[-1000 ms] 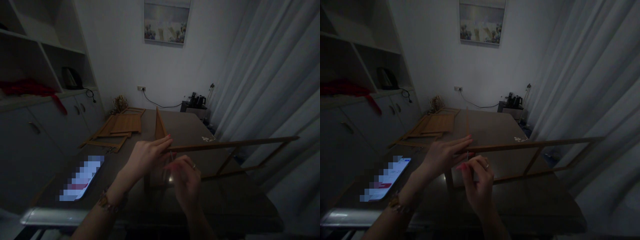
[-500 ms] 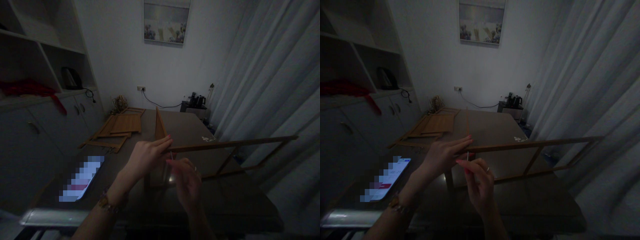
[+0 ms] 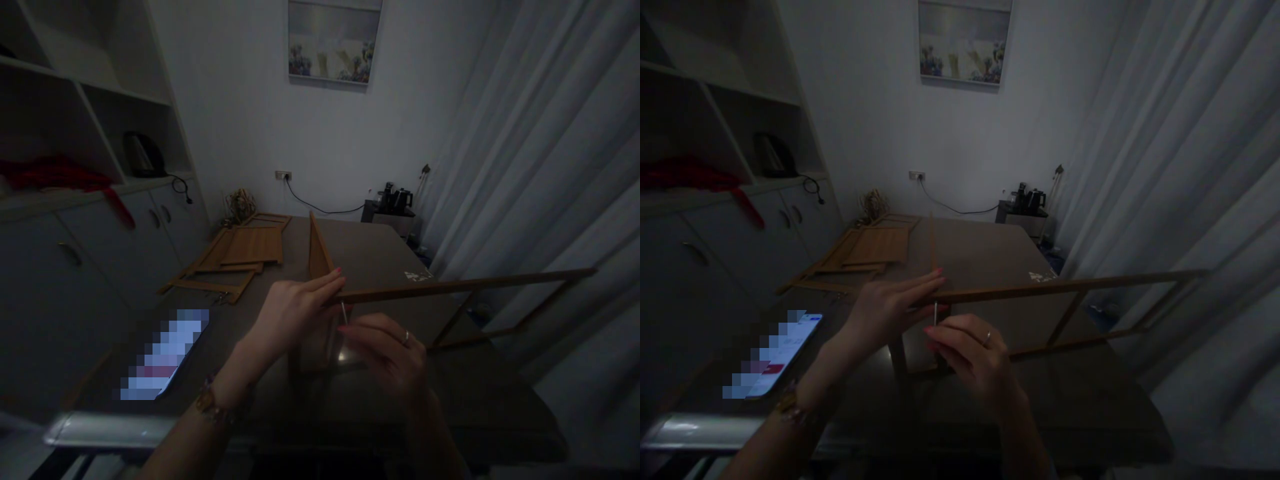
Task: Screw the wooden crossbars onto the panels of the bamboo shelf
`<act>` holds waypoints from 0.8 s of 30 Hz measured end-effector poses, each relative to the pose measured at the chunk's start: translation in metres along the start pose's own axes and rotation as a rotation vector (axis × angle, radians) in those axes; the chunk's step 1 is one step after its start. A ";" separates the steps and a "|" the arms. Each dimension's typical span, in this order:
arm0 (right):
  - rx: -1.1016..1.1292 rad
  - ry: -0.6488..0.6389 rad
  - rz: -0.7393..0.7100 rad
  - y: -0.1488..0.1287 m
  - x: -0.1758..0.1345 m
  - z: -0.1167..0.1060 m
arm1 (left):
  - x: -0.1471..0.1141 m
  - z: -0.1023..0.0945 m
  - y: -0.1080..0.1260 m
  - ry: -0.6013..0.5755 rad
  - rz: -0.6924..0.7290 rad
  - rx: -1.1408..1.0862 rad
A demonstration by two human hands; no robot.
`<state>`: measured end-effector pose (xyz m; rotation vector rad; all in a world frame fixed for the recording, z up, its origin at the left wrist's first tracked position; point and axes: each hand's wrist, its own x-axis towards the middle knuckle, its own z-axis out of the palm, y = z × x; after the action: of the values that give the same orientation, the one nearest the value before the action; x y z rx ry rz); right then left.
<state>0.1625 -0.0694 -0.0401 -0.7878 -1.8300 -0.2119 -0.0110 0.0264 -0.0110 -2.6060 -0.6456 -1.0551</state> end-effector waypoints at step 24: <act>-0.548 0.318 -0.156 -0.006 -0.008 0.029 | 0.001 0.001 -0.001 0.040 0.018 0.022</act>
<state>0.1380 -0.0629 -0.0578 -0.9199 -1.5396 -0.9159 -0.0097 0.0277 -0.0106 -2.5609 -0.6193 -1.0852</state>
